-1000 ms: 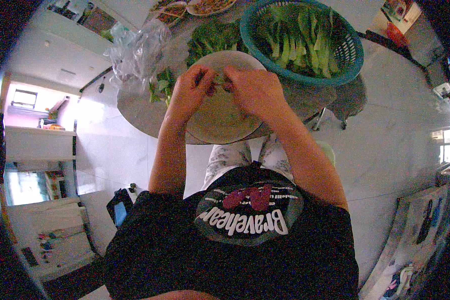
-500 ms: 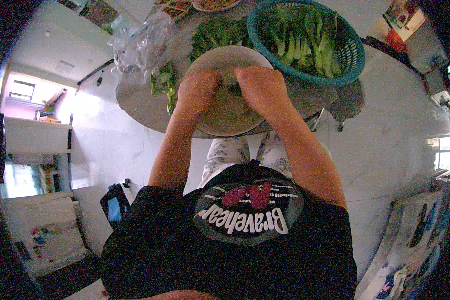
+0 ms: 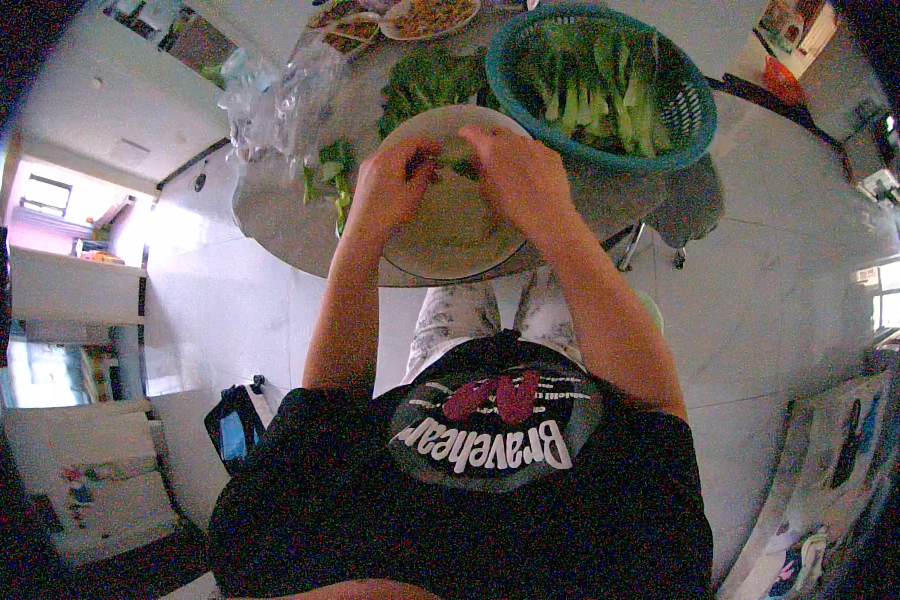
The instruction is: The person stands at a table and repeatedly picks up leafy green vegetables, tears off leaves or stems by hand, and places the pieces into a white bowl. The person continues this process with multiple vegetables from a green basket and a pile on the table.
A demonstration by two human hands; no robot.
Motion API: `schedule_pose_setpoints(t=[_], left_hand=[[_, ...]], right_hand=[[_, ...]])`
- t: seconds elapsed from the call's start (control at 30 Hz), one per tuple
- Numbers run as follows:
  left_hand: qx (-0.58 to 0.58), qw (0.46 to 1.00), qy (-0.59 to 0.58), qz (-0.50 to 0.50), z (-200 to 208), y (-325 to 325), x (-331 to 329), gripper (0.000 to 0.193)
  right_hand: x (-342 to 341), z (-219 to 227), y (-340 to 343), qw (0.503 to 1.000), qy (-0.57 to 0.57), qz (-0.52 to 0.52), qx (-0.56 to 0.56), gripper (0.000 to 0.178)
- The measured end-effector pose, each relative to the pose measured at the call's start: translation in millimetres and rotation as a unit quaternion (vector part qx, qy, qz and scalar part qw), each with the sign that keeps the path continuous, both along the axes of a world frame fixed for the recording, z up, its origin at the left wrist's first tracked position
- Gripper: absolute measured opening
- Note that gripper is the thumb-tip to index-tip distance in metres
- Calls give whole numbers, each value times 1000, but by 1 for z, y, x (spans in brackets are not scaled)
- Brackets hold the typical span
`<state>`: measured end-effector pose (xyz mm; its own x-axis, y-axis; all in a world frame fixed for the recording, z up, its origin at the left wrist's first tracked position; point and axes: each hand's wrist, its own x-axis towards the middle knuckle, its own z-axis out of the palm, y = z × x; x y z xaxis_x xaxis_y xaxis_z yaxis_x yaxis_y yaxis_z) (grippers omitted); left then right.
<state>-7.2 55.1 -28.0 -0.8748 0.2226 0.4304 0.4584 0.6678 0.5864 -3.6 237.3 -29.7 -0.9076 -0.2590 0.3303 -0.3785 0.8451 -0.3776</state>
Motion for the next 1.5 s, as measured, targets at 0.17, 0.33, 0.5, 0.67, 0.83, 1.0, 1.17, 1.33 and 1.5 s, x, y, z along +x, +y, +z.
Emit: schedule_pose_setpoints(t=[0.17, 0.33, 0.5, 0.67, 0.83, 1.0, 1.17, 1.33, 1.5], left_hand=[[73, 992, -91, 37, 15, 6, 10, 14], [87, 996, 30, -19, 7, 6, 9, 15], [119, 992, -26, -42, 18, 11, 17, 20], [115, 991, -53, -33, 14, 10, 15, 24], [107, 991, -68, -35, 14, 10, 14, 29], [36, 996, -55, -66, 17, 9, 16, 29], [42, 990, -134, -15, 17, 12, 15, 20], [109, 977, -181, -38, 8, 8, 11, 12], [38, 984, -167, -51, 20, 10, 13, 11]], right_hand=[[2, 6, -1, 999, -29, -11, -23, 27], [-4, -6, 4, 987, 19, 22, -160, 23], [-2, -1, 7, 916, -85, 32, -390, 19], [-4, 0, 11, 892, -85, 60, -440, 21], [-3, 5, 11, 875, -113, 67, -466, 34], [-3, 5, 10, 880, -95, 42, -463, 38], [-11, -6, 14, 899, -60, 44, -432, 30], [-9, 2, 13, 862, -111, 34, -493, 19], [-9, 2, 11, 876, -84, 28, -475, 16]])
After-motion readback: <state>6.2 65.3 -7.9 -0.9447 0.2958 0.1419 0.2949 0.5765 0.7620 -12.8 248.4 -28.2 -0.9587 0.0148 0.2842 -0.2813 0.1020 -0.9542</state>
